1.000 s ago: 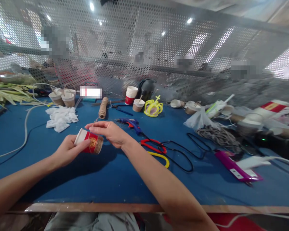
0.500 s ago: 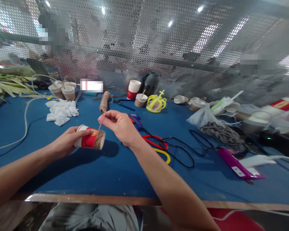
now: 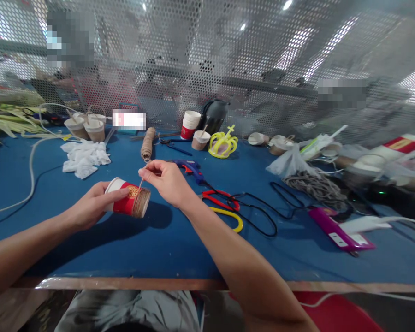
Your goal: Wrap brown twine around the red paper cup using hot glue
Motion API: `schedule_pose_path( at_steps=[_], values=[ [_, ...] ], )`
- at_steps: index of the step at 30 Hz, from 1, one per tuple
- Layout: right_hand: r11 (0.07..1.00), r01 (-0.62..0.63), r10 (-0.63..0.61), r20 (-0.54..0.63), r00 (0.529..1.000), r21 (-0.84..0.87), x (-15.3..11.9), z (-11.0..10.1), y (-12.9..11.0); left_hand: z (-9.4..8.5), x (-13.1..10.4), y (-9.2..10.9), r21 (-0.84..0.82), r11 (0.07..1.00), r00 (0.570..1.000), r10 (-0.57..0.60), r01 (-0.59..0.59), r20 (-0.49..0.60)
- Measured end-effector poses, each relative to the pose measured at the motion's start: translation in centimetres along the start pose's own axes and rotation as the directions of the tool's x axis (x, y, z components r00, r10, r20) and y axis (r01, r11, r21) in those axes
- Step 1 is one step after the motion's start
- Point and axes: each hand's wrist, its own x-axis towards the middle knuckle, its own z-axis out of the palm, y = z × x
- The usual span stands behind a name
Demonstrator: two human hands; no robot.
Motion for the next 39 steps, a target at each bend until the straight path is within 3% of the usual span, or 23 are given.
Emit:
schedule_pose_path(
  at_steps=[10,22,33,39],
  values=[
    [1.000,-0.001,0.001,-0.005,1.000,-0.017,-0.3,0.0,-0.5,0.0,0.0,-0.1,-0.021,0.999,0.999,0.047,-0.047,-0.015],
    [0.995,0.102,-0.102,-0.029,0.994,0.009,-0.5,-0.1,-0.9,0.2,0.5,0.2,-0.031,0.996,0.983,-0.090,0.087,-0.160],
    [0.997,0.044,-0.045,-0.022,0.999,-0.059,-0.2,0.1,-0.6,0.4,-0.1,0.1,0.118,0.992,0.996,0.042,-0.033,-0.080],
    [0.990,0.055,-0.056,0.000,0.998,-0.130,-0.3,0.2,-0.6,1.0,-0.6,0.6,0.109,0.990,0.993,0.094,-0.087,-0.067]
  ],
)
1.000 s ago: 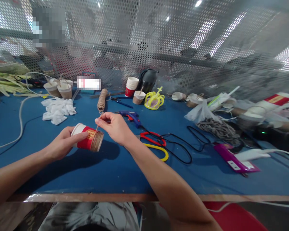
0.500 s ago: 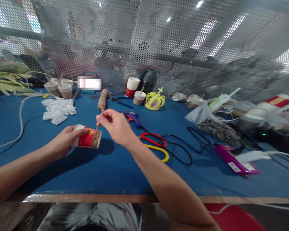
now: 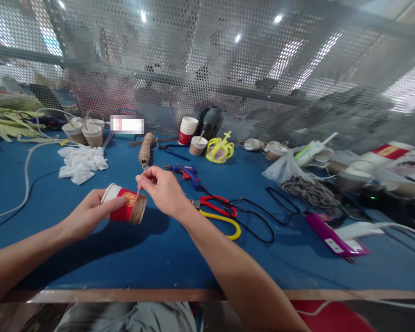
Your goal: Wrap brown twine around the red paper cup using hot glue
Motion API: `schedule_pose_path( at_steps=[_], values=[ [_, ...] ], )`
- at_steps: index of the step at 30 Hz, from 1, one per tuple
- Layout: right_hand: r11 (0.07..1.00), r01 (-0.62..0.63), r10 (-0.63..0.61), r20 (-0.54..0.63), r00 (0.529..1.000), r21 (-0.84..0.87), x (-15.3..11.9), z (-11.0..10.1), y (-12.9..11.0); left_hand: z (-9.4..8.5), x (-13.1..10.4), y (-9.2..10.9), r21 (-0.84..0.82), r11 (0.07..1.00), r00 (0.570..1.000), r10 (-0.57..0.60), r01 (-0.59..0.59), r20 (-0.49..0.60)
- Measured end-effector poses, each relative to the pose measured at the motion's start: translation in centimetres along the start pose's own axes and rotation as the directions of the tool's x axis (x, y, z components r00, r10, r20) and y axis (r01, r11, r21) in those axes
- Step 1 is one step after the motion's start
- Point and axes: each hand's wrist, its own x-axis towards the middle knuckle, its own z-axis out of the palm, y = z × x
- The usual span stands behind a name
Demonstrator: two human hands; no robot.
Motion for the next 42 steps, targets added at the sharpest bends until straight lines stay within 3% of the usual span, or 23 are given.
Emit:
schedule_pose_path(
  at_steps=[9,26,30,35,38,42],
  values=[
    [0.993,-0.038,0.039,0.005,0.999,-0.112,-0.1,0.3,0.3,-0.3,-0.3,-0.4,-0.006,0.999,0.999,0.052,-0.052,-0.008],
    [0.963,-0.221,0.205,0.113,0.972,0.155,-0.4,0.4,0.3,-0.7,-0.7,-0.6,0.042,0.987,0.987,0.152,-0.154,0.054],
    [0.949,-0.255,0.243,0.085,0.966,0.183,0.1,0.7,1.3,-0.6,-0.5,-0.4,-0.057,0.993,0.994,0.110,-0.108,0.023],
    [0.956,-0.258,0.263,-0.015,0.965,0.136,1.0,0.3,2.5,-0.7,1.0,0.0,-0.337,0.939,0.980,0.004,-0.071,-0.197],
    [0.973,-0.210,0.213,-0.024,0.977,0.100,0.8,0.3,1.9,-1.0,1.7,0.1,-0.395,0.918,0.970,-0.082,-0.015,-0.228],
    [0.998,-0.054,0.054,0.011,0.998,-0.024,0.0,1.1,0.3,-1.1,1.9,0.1,-0.411,0.911,0.959,-0.138,0.025,-0.249]
  ],
)
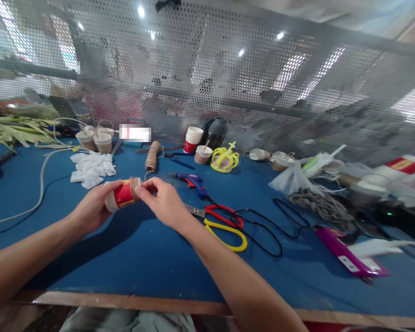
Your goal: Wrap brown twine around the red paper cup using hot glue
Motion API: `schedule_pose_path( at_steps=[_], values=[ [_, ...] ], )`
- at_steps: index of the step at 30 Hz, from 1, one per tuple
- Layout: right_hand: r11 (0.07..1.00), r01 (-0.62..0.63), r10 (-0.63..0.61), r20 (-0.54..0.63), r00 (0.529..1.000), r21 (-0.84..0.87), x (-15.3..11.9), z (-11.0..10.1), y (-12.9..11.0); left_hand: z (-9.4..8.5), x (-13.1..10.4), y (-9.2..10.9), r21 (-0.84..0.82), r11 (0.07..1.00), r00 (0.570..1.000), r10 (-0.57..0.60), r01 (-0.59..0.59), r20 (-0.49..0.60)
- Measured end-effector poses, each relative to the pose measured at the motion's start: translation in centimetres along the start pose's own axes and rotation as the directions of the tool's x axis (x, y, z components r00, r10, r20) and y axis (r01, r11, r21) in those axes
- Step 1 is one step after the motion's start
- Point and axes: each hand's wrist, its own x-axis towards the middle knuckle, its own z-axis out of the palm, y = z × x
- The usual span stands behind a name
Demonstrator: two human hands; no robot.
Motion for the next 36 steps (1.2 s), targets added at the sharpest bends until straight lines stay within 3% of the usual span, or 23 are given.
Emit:
schedule_pose_path(
  at_steps=[6,16,28,36],
  values=[
    [0.980,0.067,-0.081,-0.068,0.994,-0.187,-0.9,1.1,-0.5,0.3,-0.5,-0.2,0.024,0.999,0.999,0.048,-0.048,0.005],
    [0.953,0.084,-0.126,-0.127,0.984,-0.291,-1.6,1.3,-0.1,0.6,-1.0,-0.8,0.102,0.986,0.990,0.128,-0.134,0.063],
    [0.967,0.094,-0.114,-0.075,0.991,-0.235,-1.9,1.0,0.0,0.2,-0.7,-0.9,0.105,0.989,0.993,0.098,-0.105,0.063],
    [0.967,0.105,-0.133,-0.110,0.985,-0.233,-2.3,1.1,0.0,-0.1,-0.5,-1.2,0.122,0.985,0.990,0.110,-0.121,0.093]
  ],
)
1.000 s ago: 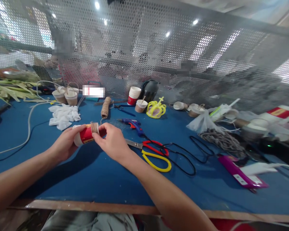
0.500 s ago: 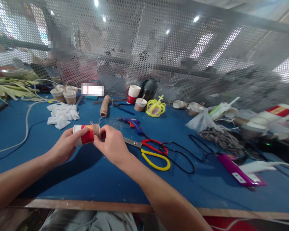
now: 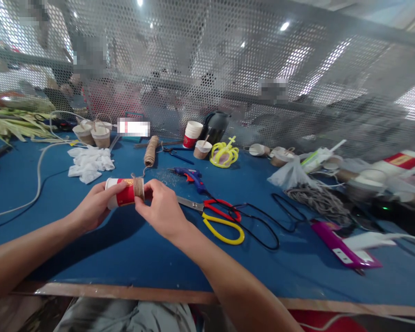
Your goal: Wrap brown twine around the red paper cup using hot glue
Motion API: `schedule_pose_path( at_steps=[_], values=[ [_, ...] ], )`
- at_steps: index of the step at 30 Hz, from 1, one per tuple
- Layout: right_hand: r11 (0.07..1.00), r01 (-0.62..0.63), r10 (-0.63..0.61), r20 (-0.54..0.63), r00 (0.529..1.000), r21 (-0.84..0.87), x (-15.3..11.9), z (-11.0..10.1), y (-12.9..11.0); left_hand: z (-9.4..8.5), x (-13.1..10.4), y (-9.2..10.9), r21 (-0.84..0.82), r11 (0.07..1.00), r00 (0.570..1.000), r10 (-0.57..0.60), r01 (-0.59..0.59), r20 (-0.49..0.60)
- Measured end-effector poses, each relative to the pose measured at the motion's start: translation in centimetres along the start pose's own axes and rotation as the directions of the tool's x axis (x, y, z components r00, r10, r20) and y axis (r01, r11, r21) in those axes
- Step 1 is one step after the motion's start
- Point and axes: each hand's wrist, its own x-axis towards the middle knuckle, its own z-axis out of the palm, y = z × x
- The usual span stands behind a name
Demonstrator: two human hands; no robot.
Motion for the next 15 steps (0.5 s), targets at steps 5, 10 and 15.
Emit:
schedule_pose_path(
  at_steps=[5,10,15],
  values=[
    [0.881,-0.241,0.199,0.144,0.969,0.408,0.6,-1.2,0.0,-0.2,-0.4,0.0,0.120,0.979,0.985,0.157,-0.164,0.066],
    [0.641,-0.400,0.330,0.236,0.914,0.655,1.2,-1.6,0.4,-0.7,-1.1,-0.1,0.316,0.898,0.945,0.249,-0.307,0.211],
    [0.640,-0.398,0.317,0.246,0.916,0.658,1.0,-1.4,0.6,-1.0,-1.1,-0.2,0.353,0.878,0.938,0.249,-0.324,0.243]
  ],
)
